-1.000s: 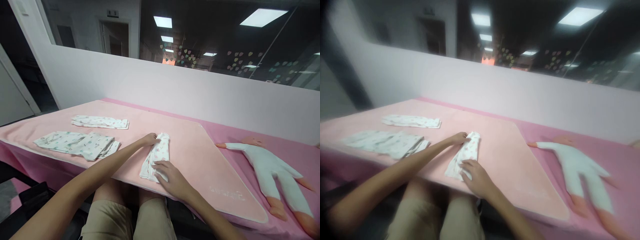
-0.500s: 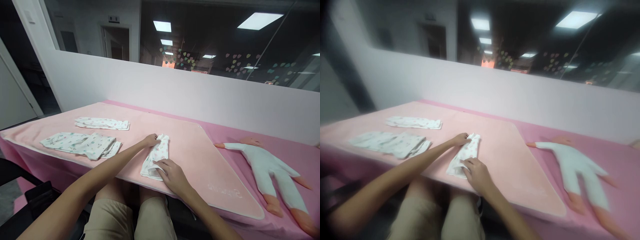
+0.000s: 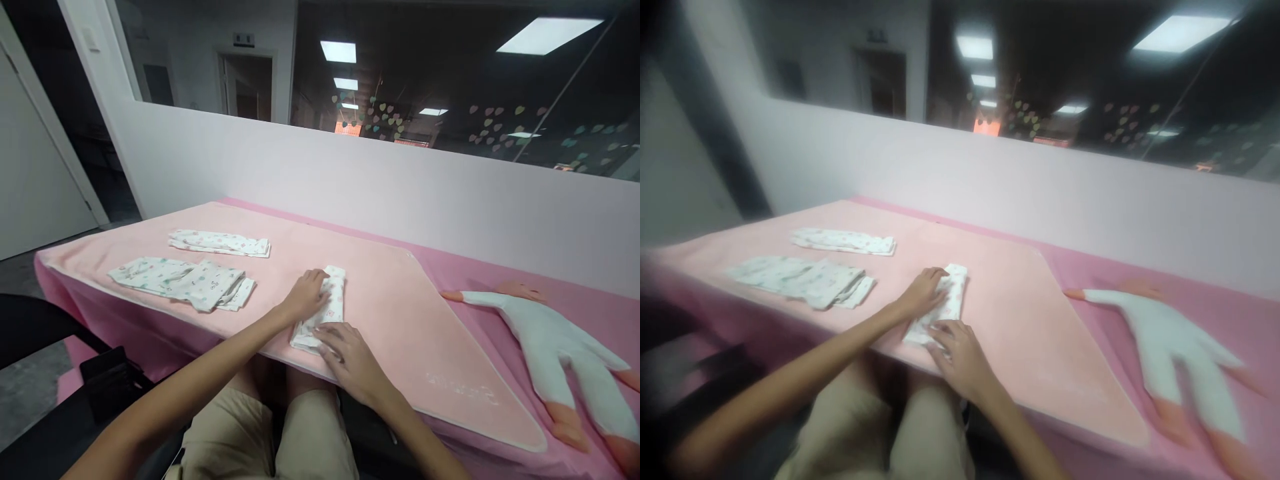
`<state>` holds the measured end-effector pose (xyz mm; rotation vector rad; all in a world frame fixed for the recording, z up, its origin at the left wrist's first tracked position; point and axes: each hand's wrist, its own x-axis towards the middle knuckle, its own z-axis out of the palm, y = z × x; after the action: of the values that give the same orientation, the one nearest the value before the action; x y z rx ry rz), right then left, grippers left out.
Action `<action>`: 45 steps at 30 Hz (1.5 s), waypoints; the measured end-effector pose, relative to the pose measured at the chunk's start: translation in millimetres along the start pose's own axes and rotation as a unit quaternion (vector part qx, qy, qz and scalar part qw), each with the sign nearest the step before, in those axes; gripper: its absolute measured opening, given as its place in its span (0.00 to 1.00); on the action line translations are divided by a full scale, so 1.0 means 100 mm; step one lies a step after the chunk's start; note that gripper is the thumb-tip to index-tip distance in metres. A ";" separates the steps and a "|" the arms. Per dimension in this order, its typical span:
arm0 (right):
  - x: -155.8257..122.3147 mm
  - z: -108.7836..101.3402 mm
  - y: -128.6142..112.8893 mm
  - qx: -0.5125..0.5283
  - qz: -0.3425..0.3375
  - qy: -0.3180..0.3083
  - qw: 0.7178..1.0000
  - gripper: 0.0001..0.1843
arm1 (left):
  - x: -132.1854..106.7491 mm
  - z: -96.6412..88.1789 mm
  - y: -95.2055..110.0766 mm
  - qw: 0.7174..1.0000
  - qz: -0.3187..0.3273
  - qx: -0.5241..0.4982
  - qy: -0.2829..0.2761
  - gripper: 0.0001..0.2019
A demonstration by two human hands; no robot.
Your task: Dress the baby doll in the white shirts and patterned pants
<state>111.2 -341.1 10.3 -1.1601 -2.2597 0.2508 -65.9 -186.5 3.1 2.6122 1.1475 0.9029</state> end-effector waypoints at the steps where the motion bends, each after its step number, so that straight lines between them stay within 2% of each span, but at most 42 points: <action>1: -0.01 -0.03 0.04 0.015 0.009 0.013 1.000 0.18 | -0.14 -0.01 0.04 0.998 0.058 0.004 -0.012 0.23; 3: 0.00 -0.08 0.16 0.032 0.049 0.060 0.996 0.19 | -0.37 -0.04 0.10 0.991 0.122 0.010 -0.056 0.25; 5: 0.08 -0.12 0.35 0.020 0.116 0.109 0.987 0.20 | -0.49 -0.09 0.13 0.986 0.137 0.036 -0.090 0.26; 7: 0.25 -0.14 0.59 -0.015 0.189 0.124 0.974 0.25 | -0.49 -0.14 0.17 0.982 0.140 0.071 -0.104 0.26; 9: 0.49 -0.15 0.82 -0.033 0.258 0.100 0.960 0.30 | -0.42 -0.16 0.22 0.978 0.150 0.096 -0.111 0.24; 11: 0.78 -0.16 1.03 -0.009 0.309 0.066 0.949 0.30 | -0.36 -0.14 0.26 0.977 0.152 0.099 -0.112 0.23; 15: 1.26 -0.14 1.29 0.071 0.340 0.013 0.938 0.24 | -0.44 0.01 0.28 0.985 0.113 0.060 -0.113 0.30; 18: 1.44 -0.16 1.35 0.168 0.346 -0.029 0.923 0.24 | -0.55 0.03 0.28 0.988 0.091 0.026 -0.120 0.31; 22: 1.49 -0.22 1.33 0.311 0.313 -0.063 0.895 0.23 | -0.61 -0.09 0.32 0.993 0.068 -0.026 -0.097 0.23; 24: 1.47 -0.23 1.30 0.364 0.298 -0.065 0.880 0.22 | -0.60 -0.14 0.33 0.995 0.035 -0.057 -0.079 0.17; 29: 1.44 -0.24 1.18 0.419 0.290 -0.015 0.860 0.20 | -0.44 -0.11 0.20 0.983 -0.100 -0.152 -0.035 0.09; 32: 1.40 -0.29 1.04 0.429 0.282 0.010 0.858 0.24 | -0.30 -0.06 0.09 0.964 -0.181 -0.196 -0.006 0.10; 34: 1.36 -0.34 0.92 0.417 0.265 0.018 0.869 0.27 | -0.24 -0.05 0.02 0.960 -0.213 -0.179 0.023 0.16; 36: 1.30 -0.40 0.79 0.377 0.245 0.023 0.893 0.27 | -0.20 -0.05 -0.05 0.963 -0.218 -0.153 0.042 0.23; 38: 1.23 -0.44 0.65 0.326 0.214 0.022 0.921 0.26 | -0.18 -0.06 -0.10 0.970 -0.202 -0.133 0.023 0.26; 42: 1.06 -0.50 0.40 0.201 0.101 0.044 0.973 0.21 | -0.16 -0.08 -0.15 0.977 -0.163 -0.117 -0.066 0.15; 45: 0.85 -0.47 0.28 0.099 0.031 0.048 0.993 0.19 | -0.16 -0.10 -0.16 0.976 -0.152 -0.137 -0.078 0.11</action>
<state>119.2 -261.5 72.1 -1.1145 -2.0661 0.4241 -89.8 -187.8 -2.0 2.1714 1.2375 0.7203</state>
